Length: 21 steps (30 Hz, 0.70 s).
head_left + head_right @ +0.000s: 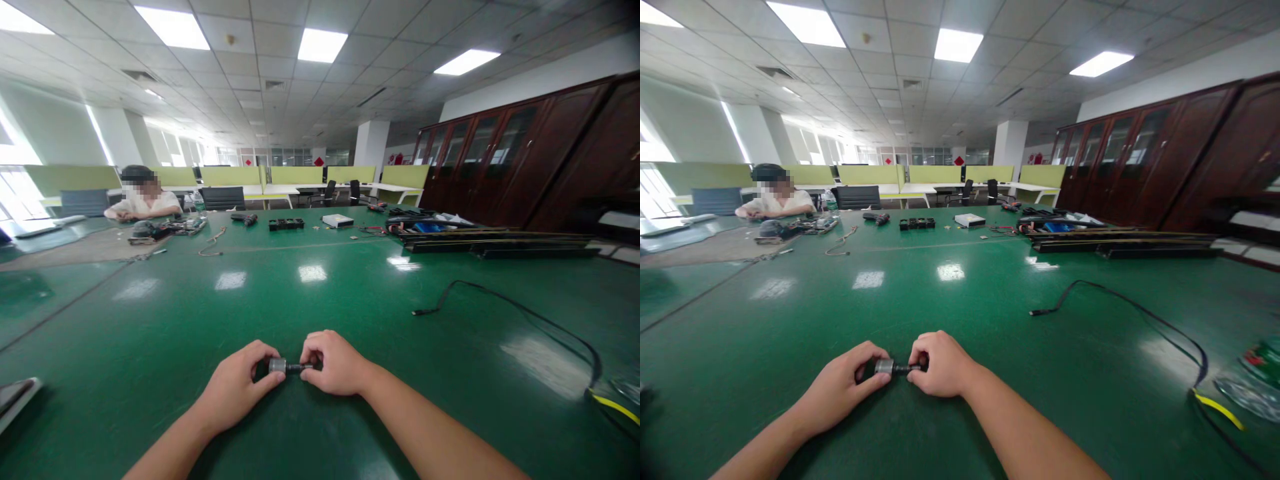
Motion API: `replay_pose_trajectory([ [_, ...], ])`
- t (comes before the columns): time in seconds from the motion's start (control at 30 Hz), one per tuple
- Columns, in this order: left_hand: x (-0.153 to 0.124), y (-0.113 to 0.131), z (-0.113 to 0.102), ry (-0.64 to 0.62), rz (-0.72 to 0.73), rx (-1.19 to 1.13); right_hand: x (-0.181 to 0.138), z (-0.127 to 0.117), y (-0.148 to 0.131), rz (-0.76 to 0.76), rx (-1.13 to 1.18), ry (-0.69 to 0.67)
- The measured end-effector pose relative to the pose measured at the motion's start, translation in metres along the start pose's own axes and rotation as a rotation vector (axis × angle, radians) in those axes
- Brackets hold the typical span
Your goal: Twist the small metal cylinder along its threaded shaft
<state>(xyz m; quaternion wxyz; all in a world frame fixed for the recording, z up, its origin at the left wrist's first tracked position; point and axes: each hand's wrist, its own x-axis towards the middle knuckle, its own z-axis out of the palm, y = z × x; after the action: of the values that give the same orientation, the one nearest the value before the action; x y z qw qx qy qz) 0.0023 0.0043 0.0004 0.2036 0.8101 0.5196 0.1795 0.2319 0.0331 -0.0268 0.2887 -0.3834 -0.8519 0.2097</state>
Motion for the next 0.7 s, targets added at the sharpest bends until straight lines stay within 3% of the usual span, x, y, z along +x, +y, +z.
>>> replay_pose_trajectory([
  [0.4,0.0,0.0,0.0,0.005,-0.047,0.009,-0.003,-0.012,0.018,0.094,0.02,0.025],
  [0.7,0.0,0.002,-0.001,0.012,-0.039,-0.02,-0.001,-0.011,0.014,0.057,0.056,-0.015],
])
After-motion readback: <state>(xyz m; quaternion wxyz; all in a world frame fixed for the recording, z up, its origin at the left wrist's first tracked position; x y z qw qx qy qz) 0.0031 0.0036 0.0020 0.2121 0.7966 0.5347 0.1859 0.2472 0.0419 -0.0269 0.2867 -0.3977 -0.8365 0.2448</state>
